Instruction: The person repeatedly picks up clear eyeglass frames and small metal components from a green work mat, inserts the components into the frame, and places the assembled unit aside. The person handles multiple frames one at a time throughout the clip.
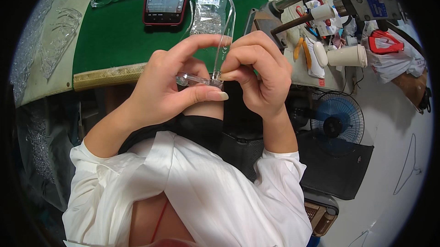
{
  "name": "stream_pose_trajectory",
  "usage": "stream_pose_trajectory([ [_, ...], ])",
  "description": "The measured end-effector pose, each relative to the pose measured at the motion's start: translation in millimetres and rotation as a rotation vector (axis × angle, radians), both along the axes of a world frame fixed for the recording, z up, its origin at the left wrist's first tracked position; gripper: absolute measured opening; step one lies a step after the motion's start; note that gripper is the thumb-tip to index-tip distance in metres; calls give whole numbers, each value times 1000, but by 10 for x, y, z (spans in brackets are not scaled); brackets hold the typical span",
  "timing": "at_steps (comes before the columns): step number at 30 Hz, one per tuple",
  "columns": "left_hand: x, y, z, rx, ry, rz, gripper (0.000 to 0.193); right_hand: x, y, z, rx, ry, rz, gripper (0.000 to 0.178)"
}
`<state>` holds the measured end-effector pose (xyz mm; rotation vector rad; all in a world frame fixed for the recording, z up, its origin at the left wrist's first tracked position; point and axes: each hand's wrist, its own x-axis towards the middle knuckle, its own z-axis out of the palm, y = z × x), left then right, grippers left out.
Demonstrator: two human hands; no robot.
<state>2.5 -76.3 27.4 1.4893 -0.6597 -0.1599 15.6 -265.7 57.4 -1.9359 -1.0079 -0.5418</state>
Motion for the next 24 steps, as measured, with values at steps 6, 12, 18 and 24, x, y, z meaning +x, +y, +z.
stream_pose_trajectory([
  [6,-15,-2,-7,25,-17,20,60,-34,5,-28,28,61,-47,20],
  [12,-15,-5,-40,-1,-12,22,59,-44,31,-74,70,89,-53,22],
  [18,-10,3,-16,-105,131,-56,60,-17,32,-75,84,70,-20,24],
  [24,7,4,-21,-98,106,-49,61,-37,22,-48,77,89,26,22],
])
